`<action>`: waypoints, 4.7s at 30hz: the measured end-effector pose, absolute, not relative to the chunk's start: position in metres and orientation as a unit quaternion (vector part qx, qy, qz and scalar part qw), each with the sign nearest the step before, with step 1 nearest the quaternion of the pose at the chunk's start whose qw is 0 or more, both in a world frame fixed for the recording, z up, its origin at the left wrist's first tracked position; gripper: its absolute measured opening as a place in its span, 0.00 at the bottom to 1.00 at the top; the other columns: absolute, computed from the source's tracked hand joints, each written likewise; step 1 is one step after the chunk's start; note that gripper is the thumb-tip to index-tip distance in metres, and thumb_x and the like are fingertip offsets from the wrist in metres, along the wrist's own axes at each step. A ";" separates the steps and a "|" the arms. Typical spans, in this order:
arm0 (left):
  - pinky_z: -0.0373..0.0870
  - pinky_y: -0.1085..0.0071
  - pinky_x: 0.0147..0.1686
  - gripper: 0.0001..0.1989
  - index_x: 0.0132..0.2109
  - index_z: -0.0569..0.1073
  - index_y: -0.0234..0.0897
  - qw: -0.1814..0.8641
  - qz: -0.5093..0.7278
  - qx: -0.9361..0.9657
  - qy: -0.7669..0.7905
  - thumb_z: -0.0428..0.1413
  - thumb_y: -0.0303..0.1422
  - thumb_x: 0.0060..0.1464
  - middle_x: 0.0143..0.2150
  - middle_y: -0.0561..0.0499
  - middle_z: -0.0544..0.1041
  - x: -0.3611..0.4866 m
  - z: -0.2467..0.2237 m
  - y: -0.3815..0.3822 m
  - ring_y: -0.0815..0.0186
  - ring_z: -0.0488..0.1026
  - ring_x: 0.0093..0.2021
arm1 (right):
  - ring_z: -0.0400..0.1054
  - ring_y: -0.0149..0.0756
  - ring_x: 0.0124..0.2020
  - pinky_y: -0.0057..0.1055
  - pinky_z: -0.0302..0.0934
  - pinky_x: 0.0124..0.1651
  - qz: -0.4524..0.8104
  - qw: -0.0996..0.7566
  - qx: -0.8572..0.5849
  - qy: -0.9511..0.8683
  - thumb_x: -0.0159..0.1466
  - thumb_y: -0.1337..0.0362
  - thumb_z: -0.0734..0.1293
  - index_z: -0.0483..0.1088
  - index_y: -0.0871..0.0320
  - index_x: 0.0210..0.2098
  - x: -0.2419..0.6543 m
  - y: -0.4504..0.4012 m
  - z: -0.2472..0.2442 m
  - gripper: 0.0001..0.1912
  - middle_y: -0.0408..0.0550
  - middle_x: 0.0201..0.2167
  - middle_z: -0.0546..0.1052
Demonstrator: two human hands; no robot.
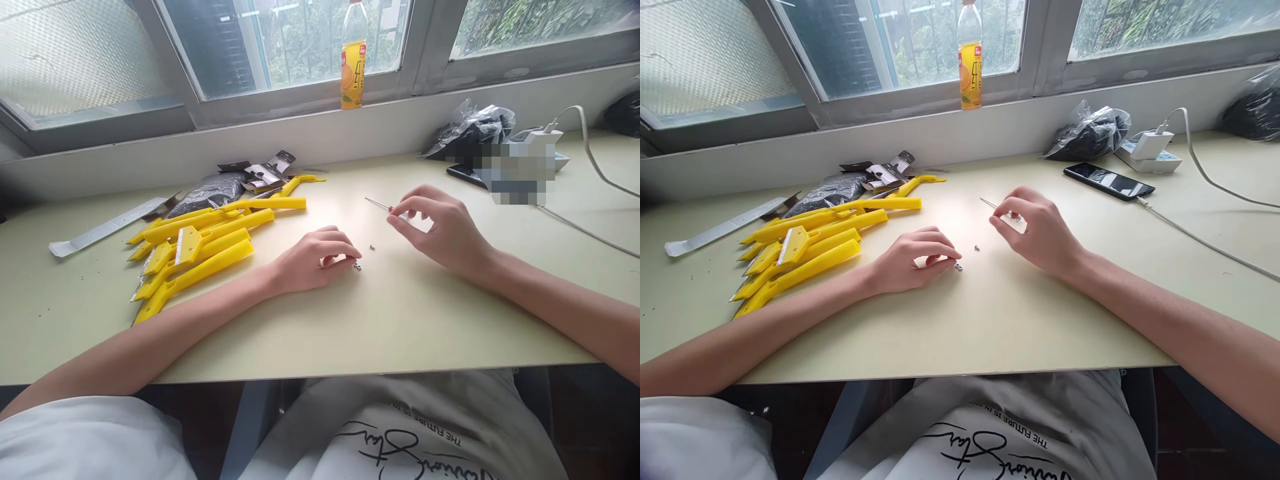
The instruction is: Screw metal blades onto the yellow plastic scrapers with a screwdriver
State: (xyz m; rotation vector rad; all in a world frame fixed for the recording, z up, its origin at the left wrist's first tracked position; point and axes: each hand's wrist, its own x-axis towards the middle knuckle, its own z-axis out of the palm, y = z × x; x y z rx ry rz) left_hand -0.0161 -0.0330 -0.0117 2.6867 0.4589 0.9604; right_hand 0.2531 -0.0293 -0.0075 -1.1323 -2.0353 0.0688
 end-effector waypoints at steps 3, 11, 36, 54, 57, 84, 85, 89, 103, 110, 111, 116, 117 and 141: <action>0.72 0.71 0.33 0.09 0.45 0.81 0.37 0.142 0.321 0.922 0.162 0.56 0.33 0.66 0.39 0.43 0.81 -0.016 -0.011 -0.033 0.66 0.73 0.36 | 0.70 0.53 0.48 0.52 0.65 0.51 -0.023 0.394 -0.498 -0.772 0.68 0.48 0.64 0.80 0.50 0.42 0.265 -0.018 -0.013 0.17 0.56 0.43 0.75; 0.73 0.67 0.41 0.09 0.45 0.81 0.38 0.168 0.296 0.927 0.158 0.56 0.32 0.66 0.40 0.43 0.81 -0.017 -0.009 -0.032 0.62 0.74 0.42 | 0.68 0.59 0.51 0.56 0.62 0.53 -0.047 0.335 -0.559 -0.757 0.65 0.43 0.66 0.80 0.53 0.47 0.278 -0.001 -0.024 0.24 0.58 0.46 0.76; 0.68 0.70 0.39 0.08 0.41 0.79 0.35 0.281 0.247 0.888 0.267 0.56 0.32 0.65 0.40 0.46 0.80 -0.013 -0.006 -0.028 0.66 0.72 0.39 | 0.73 0.45 0.35 0.41 0.62 0.37 0.014 0.407 -0.540 -0.737 0.67 0.54 0.66 0.76 0.53 0.36 0.272 -0.010 -0.006 0.12 0.52 0.34 0.81; 0.67 0.71 0.37 0.08 0.38 0.81 0.35 0.268 0.265 0.885 0.274 0.59 0.34 0.63 0.34 0.48 0.78 -0.011 -0.008 -0.028 0.68 0.68 0.35 | 0.71 0.39 0.27 0.41 0.65 0.31 0.109 0.584 -0.273 -0.757 0.68 0.51 0.68 0.75 0.45 0.41 0.247 -0.046 0.005 0.07 0.44 0.30 0.75; 0.68 0.70 0.38 0.09 0.38 0.81 0.35 0.259 0.261 0.891 0.267 0.59 0.35 0.64 0.35 0.48 0.79 -0.012 -0.008 -0.028 0.66 0.69 0.35 | 0.70 0.40 0.26 0.40 0.63 0.29 0.090 0.565 -0.277 -0.772 0.68 0.51 0.68 0.75 0.44 0.41 0.249 -0.047 0.004 0.07 0.44 0.27 0.75; 0.67 0.70 0.35 0.12 0.45 0.82 0.36 0.269 0.269 0.883 0.274 0.64 0.38 0.58 0.37 0.46 0.78 -0.021 -0.006 -0.033 0.67 0.69 0.34 | 0.69 0.45 0.27 0.44 0.63 0.30 0.066 0.574 -0.322 -0.750 0.65 0.44 0.68 0.74 0.42 0.38 0.256 -0.048 0.002 0.12 0.46 0.27 0.74; 0.67 0.70 0.35 0.11 0.45 0.82 0.36 0.268 0.269 0.883 0.274 0.64 0.38 0.59 0.37 0.46 0.78 -0.022 -0.006 -0.033 0.67 0.69 0.34 | 0.69 0.45 0.27 0.44 0.63 0.30 0.067 0.570 -0.322 -0.753 0.65 0.44 0.68 0.74 0.42 0.38 0.256 -0.048 0.002 0.12 0.46 0.27 0.74; 0.68 0.70 0.36 0.11 0.45 0.82 0.36 0.264 0.269 0.886 0.270 0.63 0.38 0.60 0.37 0.46 0.79 -0.021 -0.007 -0.033 0.67 0.69 0.34 | 0.69 0.44 0.27 0.43 0.62 0.29 0.066 0.557 -0.317 -0.765 0.67 0.46 0.67 0.74 0.42 0.39 0.256 -0.047 0.000 0.10 0.46 0.27 0.74; 0.70 0.69 0.40 0.09 0.45 0.82 0.38 0.261 0.251 0.897 0.254 0.60 0.35 0.63 0.40 0.45 0.79 -0.019 -0.006 -0.031 0.64 0.72 0.40 | 0.70 0.45 0.29 0.47 0.65 0.33 0.086 0.547 -0.289 -0.781 0.66 0.50 0.69 0.75 0.41 0.40 0.257 -0.045 -0.003 0.06 0.46 0.30 0.76; 0.71 0.68 0.42 0.09 0.44 0.83 0.39 0.273 0.253 0.892 0.256 0.60 0.38 0.63 0.40 0.45 0.79 -0.018 -0.007 -0.031 0.63 0.73 0.42 | 0.69 0.45 0.28 0.46 0.64 0.32 0.084 0.543 -0.281 -0.787 0.66 0.50 0.69 0.75 0.40 0.41 0.257 -0.046 -0.003 0.06 0.45 0.29 0.75; 0.71 0.68 0.42 0.09 0.44 0.83 0.39 0.273 0.254 0.892 0.256 0.60 0.38 0.63 0.40 0.45 0.79 -0.018 -0.007 -0.031 0.63 0.73 0.42 | 0.69 0.45 0.28 0.46 0.63 0.32 0.085 0.542 -0.281 -0.788 0.66 0.50 0.69 0.75 0.40 0.40 0.257 -0.046 -0.002 0.06 0.45 0.29 0.75; 0.71 0.68 0.42 0.08 0.43 0.83 0.39 0.274 0.260 0.891 0.251 0.61 0.36 0.63 0.39 0.45 0.79 -0.018 -0.007 -0.031 0.64 0.72 0.41 | 0.69 0.45 0.28 0.46 0.62 0.31 0.094 0.542 -0.269 -0.791 0.66 0.50 0.70 0.75 0.40 0.40 0.256 -0.047 -0.001 0.05 0.45 0.28 0.75; 0.71 0.68 0.42 0.08 0.43 0.83 0.38 0.275 0.261 0.891 0.251 0.61 0.36 0.63 0.39 0.45 0.79 -0.018 -0.007 -0.031 0.64 0.72 0.41 | 0.69 0.45 0.28 0.46 0.61 0.31 0.095 0.542 -0.267 -0.791 0.66 0.51 0.70 0.75 0.40 0.40 0.256 -0.047 -0.001 0.05 0.45 0.28 0.75; 0.68 0.69 0.38 0.07 0.39 0.82 0.37 0.268 0.269 0.884 0.274 0.60 0.35 0.62 0.38 0.47 0.78 -0.019 -0.005 -0.032 0.66 0.70 0.36 | 0.70 0.31 0.20 0.33 0.64 0.20 0.354 0.530 -0.226 -0.737 0.62 0.52 0.75 0.71 0.53 0.34 0.195 -0.050 0.041 0.13 0.46 0.30 0.82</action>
